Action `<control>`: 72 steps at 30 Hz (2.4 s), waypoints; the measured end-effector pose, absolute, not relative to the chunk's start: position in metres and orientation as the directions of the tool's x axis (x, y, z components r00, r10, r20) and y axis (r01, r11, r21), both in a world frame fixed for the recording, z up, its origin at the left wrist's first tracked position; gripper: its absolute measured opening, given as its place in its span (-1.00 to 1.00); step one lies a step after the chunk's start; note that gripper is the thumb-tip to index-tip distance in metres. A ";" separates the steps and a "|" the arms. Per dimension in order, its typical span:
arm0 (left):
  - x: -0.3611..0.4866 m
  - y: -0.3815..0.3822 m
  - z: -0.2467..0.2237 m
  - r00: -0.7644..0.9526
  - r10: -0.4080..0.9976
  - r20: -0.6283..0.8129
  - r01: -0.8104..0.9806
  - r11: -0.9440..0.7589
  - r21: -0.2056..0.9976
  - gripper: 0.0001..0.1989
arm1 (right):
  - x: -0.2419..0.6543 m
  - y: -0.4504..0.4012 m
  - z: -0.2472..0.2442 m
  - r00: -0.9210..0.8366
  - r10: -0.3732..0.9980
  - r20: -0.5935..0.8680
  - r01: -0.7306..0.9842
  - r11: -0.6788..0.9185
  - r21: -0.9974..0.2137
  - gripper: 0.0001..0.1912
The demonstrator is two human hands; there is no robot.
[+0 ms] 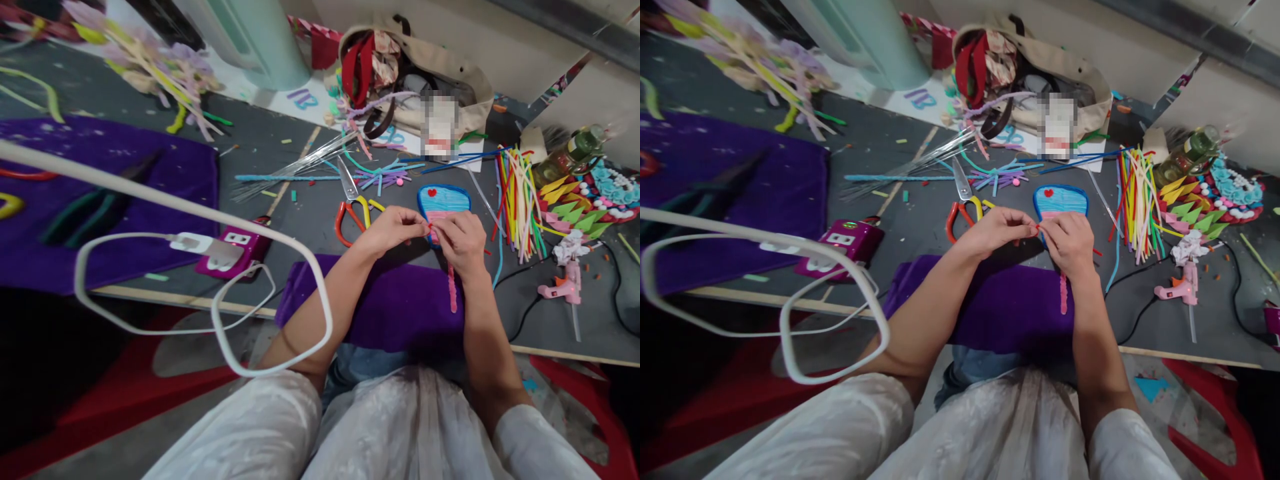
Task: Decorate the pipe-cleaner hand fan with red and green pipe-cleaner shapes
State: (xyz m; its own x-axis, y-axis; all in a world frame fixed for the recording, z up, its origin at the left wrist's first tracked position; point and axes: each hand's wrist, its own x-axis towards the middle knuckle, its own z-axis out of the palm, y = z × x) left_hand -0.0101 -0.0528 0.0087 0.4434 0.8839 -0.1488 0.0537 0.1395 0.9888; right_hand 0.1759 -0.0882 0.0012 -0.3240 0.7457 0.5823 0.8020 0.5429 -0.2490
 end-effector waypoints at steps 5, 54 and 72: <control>-0.009 -0.052 0.005 0.423 0.898 -0.123 0.045 0.115 0.992 -0.75 | 0.174 -0.088 -0.001 -0.315 0.733 0.603 0.789 0.556 -0.263 -0.80; 0.001 -0.054 0.006 0.256 0.935 -0.244 -0.179 0.294 0.939 -0.69 | 0.150 -0.084 -0.006 0.262 0.950 0.170 0.095 0.150 -0.984 -0.81; -0.002 -0.055 0.005 0.323 0.921 -0.215 -0.105 0.261 0.960 -0.71 | 0.148 -0.086 -0.009 0.219 0.971 0.099 0.042 0.092 -0.995 -0.80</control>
State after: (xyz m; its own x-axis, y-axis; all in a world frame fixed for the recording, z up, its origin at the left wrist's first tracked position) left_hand -0.0015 -0.0547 0.0054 0.3233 0.9215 -0.2153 -0.1048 0.2610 0.9596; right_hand 0.1483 -0.0859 -0.0088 0.2188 0.9707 0.0993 0.0418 0.0923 -0.9949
